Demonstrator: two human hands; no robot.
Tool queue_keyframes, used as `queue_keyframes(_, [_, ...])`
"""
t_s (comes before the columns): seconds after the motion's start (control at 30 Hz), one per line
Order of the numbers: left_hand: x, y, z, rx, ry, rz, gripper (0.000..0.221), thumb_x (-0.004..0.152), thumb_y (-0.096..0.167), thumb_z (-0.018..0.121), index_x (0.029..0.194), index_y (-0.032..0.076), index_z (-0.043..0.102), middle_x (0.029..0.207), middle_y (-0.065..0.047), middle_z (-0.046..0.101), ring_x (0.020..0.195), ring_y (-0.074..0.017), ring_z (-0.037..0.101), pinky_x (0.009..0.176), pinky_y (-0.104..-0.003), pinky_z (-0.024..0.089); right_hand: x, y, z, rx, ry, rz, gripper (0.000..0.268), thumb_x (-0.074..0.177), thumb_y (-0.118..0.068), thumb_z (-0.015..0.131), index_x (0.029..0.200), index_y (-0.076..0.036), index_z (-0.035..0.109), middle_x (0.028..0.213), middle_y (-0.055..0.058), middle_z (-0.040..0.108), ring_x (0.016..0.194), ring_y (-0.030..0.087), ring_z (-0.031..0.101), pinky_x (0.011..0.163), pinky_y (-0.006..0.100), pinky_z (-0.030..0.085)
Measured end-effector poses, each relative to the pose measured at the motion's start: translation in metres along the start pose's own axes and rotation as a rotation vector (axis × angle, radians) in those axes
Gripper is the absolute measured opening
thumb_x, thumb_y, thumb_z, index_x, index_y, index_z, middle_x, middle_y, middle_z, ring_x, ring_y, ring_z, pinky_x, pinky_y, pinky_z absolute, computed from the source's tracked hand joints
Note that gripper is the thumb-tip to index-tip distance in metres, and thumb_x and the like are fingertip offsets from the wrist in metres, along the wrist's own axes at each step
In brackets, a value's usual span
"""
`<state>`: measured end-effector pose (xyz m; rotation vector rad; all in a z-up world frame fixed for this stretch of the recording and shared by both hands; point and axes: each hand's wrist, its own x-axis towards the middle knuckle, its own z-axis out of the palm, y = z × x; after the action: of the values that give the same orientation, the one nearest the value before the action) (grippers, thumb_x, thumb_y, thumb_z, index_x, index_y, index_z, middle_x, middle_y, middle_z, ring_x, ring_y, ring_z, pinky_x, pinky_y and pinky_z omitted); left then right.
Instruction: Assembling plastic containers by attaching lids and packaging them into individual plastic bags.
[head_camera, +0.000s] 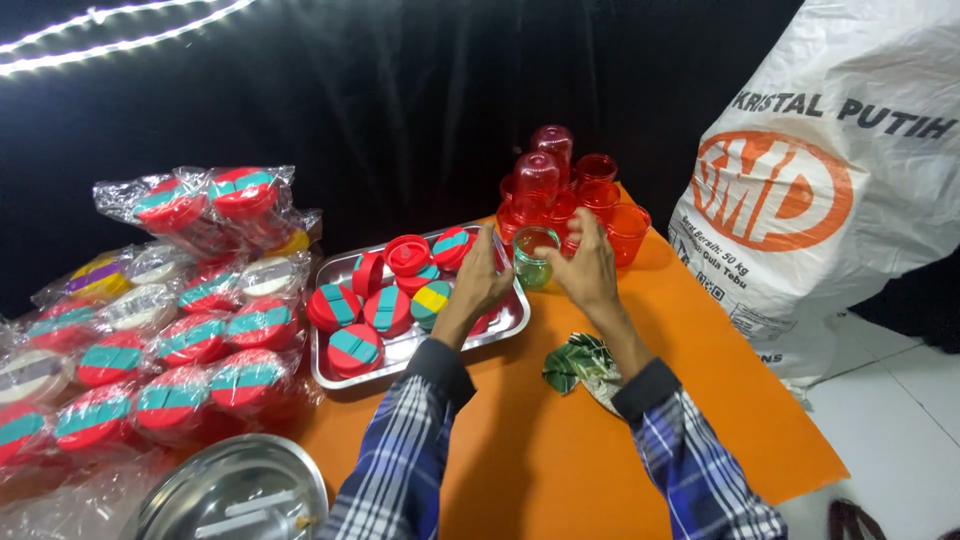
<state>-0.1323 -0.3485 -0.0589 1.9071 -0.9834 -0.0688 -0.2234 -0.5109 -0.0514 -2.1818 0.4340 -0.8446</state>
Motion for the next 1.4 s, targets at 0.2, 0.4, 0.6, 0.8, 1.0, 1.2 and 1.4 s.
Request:
queue_keyframes(0.2, [0.069,-0.015,0.020,0.054,0.073,0.023,0.087,0.076,0.000,0.066,0.153,0.000,0.026,0.134,-0.027,0.046,0.119,-0.0532,0.055,0.100,-0.064,0.049,0.062,-0.005,0.006,0.046,-0.035,0.086,0.107,0.076,-0.027,0.092,0.155,0.004,0.028,0.147,0.036,0.043,0.137,0.052,0.046,0.112,0.062,0.041])
queue_keyframes(0.4, [0.096,-0.018,0.032,0.067,0.023,-0.051,0.101,0.067,-0.003,0.059,0.158,0.007,0.016,0.143,-0.024,0.040,0.116,-0.0550,0.059,0.103,-0.063,0.050,0.087,0.005,0.024,0.062,-0.048,0.124,0.107,0.078,-0.026,0.089,0.159,0.000,0.022,0.154,0.036,0.036,0.145,0.051,0.036,0.118,0.063,0.032])
queue_keyframes(0.6, [0.099,-0.005,0.037,0.058,-0.013,-0.090,0.105,0.069,0.000,0.065,0.159,0.007,0.012,0.149,-0.026,0.035,0.118,-0.0608,0.055,0.104,-0.067,0.047,0.097,0.018,0.045,0.082,-0.015,0.072,0.098,0.078,-0.021,0.082,0.156,-0.002,0.028,0.145,0.034,0.046,0.138,0.053,0.045,0.112,0.063,0.041])
queue_keyframes(0.8, [0.100,-0.014,0.046,0.030,0.009,-0.051,0.104,0.075,0.017,0.079,0.158,0.006,0.017,0.151,-0.025,0.037,0.124,-0.0594,0.052,0.103,-0.070,0.045,0.098,0.017,0.050,0.054,0.026,0.031,0.090,0.079,-0.017,0.078,0.156,-0.004,0.032,0.141,0.034,0.048,0.134,0.053,0.048,0.109,0.061,0.045])
queue_keyframes(1.0, [0.085,0.008,0.039,-0.006,0.038,-0.041,0.100,0.076,0.015,0.075,0.157,0.006,0.016,0.150,-0.025,0.036,0.125,-0.0605,0.050,0.106,-0.070,0.043,0.103,0.040,0.068,0.070,0.142,-0.010,0.085,0.075,-0.022,0.085,0.147,-0.008,0.042,0.134,0.028,0.054,0.126,0.050,0.056,0.104,0.057,0.049])
queue_keyframes(1.2, [0.089,-0.008,0.041,-0.057,0.050,-0.023,0.103,0.076,0.033,0.080,0.157,0.008,0.021,0.152,-0.023,0.037,0.131,-0.0567,0.047,0.108,-0.070,0.042,0.103,0.038,0.071,0.052,0.205,-0.064,0.080,0.078,-0.026,0.085,0.144,-0.009,0.043,0.132,0.024,0.057,0.125,0.046,0.058,0.104,0.055,0.050])
queue_keyframes(1.4, [0.071,0.011,0.031,0.012,0.224,0.154,0.097,0.077,0.036,0.074,0.160,0.018,0.027,0.148,-0.020,0.046,0.137,-0.0466,0.047,0.107,-0.068,0.040,0.075,-0.023,0.037,0.012,0.332,-0.212,0.078,0.083,-0.028,0.088,0.145,-0.009,0.046,0.128,0.023,0.059,0.119,0.045,0.062,0.095,0.056,0.056])
